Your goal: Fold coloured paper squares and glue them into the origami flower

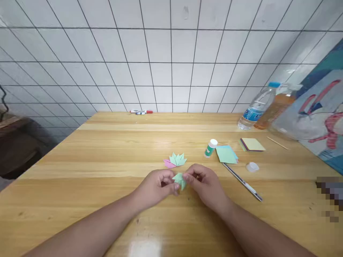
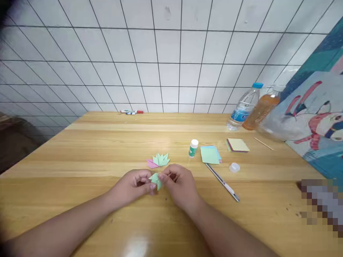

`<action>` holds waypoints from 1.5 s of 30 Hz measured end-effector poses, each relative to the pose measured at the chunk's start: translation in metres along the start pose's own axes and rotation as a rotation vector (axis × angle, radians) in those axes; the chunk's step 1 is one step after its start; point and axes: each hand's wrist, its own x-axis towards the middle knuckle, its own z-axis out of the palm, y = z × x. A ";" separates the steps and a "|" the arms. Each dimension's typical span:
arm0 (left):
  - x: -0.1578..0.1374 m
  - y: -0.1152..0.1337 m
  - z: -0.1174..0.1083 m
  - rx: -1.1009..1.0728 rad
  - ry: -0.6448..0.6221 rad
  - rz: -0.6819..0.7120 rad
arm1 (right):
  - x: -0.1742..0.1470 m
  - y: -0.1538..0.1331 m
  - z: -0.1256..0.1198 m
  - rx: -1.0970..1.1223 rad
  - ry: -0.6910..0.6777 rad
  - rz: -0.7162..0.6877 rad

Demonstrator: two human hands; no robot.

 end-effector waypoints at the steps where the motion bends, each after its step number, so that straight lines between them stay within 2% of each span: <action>1: 0.000 0.000 -0.001 -0.020 0.005 -0.009 | 0.000 0.001 -0.001 -0.005 0.017 0.005; 6: 0.002 -0.001 -0.002 -0.105 0.010 -0.023 | -0.001 0.002 -0.003 -0.012 0.051 0.042; 10: 0.004 -0.002 -0.003 -0.137 0.024 0.016 | 0.000 0.001 -0.006 -0.002 0.021 0.126; 13: 0.005 -0.001 -0.004 -0.178 0.085 0.062 | 0.000 0.001 -0.007 -0.032 -0.024 0.174; 18: 0.005 -0.001 -0.006 -0.254 0.168 0.026 | 0.000 0.001 -0.006 -0.083 -0.108 0.142; 24: 0.004 -0.004 -0.003 -0.161 0.082 0.094 | -0.001 0.002 -0.004 -0.101 -0.087 0.102; 30: 0.007 -0.002 -0.004 -0.222 0.093 0.048 | -0.002 0.002 -0.004 -0.118 -0.088 0.076; 36: 0.004 0.000 -0.003 -0.186 0.107 0.054 | -0.003 0.001 -0.003 -0.211 -0.120 0.045; 38: 0.003 0.002 -0.004 -0.123 0.174 0.090 | -0.005 -0.003 -0.005 -0.339 -0.064 -0.059; 40: 0.003 0.003 -0.010 -0.026 0.294 0.158 | -0.008 -0.008 -0.011 -0.494 0.064 -0.263; 43: 0.008 0.002 -0.025 0.161 0.527 0.241 | -0.009 -0.016 -0.023 -0.647 0.403 -0.606; 45: 0.014 -0.003 -0.037 0.232 0.623 0.193 | -0.007 -0.018 -0.033 -0.669 0.688 -0.705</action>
